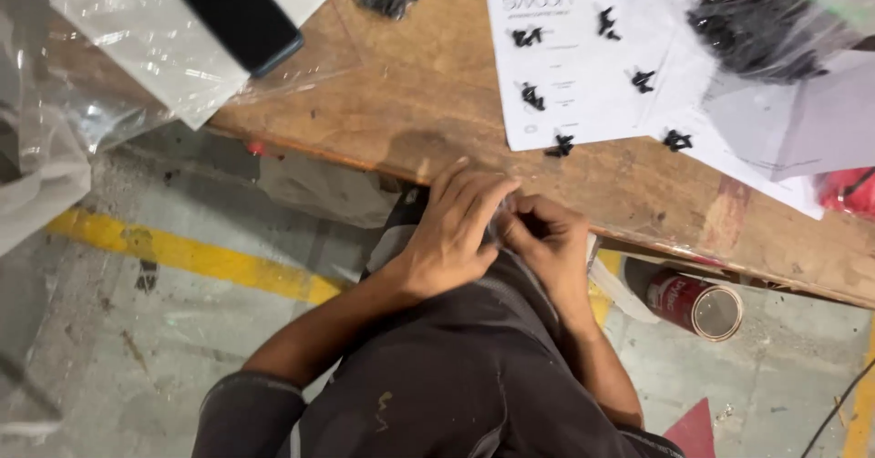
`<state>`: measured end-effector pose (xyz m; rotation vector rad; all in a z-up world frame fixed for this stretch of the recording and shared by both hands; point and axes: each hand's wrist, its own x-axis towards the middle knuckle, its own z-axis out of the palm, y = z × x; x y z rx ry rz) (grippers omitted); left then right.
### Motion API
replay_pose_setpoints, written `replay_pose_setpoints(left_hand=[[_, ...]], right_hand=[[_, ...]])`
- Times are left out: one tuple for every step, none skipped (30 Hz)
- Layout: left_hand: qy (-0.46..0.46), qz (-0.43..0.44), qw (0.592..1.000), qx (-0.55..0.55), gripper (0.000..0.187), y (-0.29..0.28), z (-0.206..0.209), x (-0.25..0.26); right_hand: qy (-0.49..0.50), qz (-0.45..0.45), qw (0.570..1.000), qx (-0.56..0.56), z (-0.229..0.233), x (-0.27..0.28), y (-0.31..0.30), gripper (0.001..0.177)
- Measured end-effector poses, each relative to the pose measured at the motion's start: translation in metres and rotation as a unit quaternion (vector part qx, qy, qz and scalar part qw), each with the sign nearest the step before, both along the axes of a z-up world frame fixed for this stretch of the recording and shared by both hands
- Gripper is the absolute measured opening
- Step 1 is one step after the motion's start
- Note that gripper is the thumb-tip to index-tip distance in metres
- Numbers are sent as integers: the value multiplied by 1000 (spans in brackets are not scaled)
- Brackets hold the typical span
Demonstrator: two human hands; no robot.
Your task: Sort and inspect small black plastic or metal hardware components from various bags at a workbench.
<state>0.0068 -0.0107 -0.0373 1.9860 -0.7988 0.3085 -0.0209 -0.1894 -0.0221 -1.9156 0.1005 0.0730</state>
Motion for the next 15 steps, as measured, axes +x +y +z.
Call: replay_pose_setpoints(left_hand=[[8,6,1000,2,88,-3,-6,-1],[17,15,1000,-11,81,-5,-12,0],[26,25,999,-24,75,-7,-18,1],[29,29,999,-23,75,-7,-18,2],[39,34,998,-34,70,-7,-19,2],[46,36,997,-46,66,-9,-19,3],[47,37,997,-45,66,-8,-20,3],[50,43,997,-49,65,-8,-20,4],[52,48,996,-53,64,-7,-21,4],[51,50,996,-53,64,-8,-25,4],[57,58,995,-54,62,-8,-28,4],[62,66,994,-54,60,-8,-32,4],[62,67,994,-54,60,-8,-32,5],[67,71,993,-59,58,-8,-32,6],[73,74,993,-63,55,-8,-32,7]], right_hand=[[8,6,1000,2,5,-1,1,10],[9,4,999,52,9,1,3,12],[11,1,995,103,14,4,5,15],[15,6,994,104,14,3,5,15],[5,4,997,81,14,3,5,17],[-7,0,998,56,15,3,4,19],[-6,2,998,57,15,3,4,19],[-7,-5,999,41,15,3,4,21],[-8,-12,1000,25,16,4,4,22],[-9,-10,1000,25,19,1,3,22],[-26,-9,999,17,22,-1,3,30],[-44,-8,999,9,26,-4,2,37],[-44,-7,999,9,28,-5,2,37],[-121,21,991,-57,31,-7,2,32],[-197,49,972,-123,33,-8,1,28]])
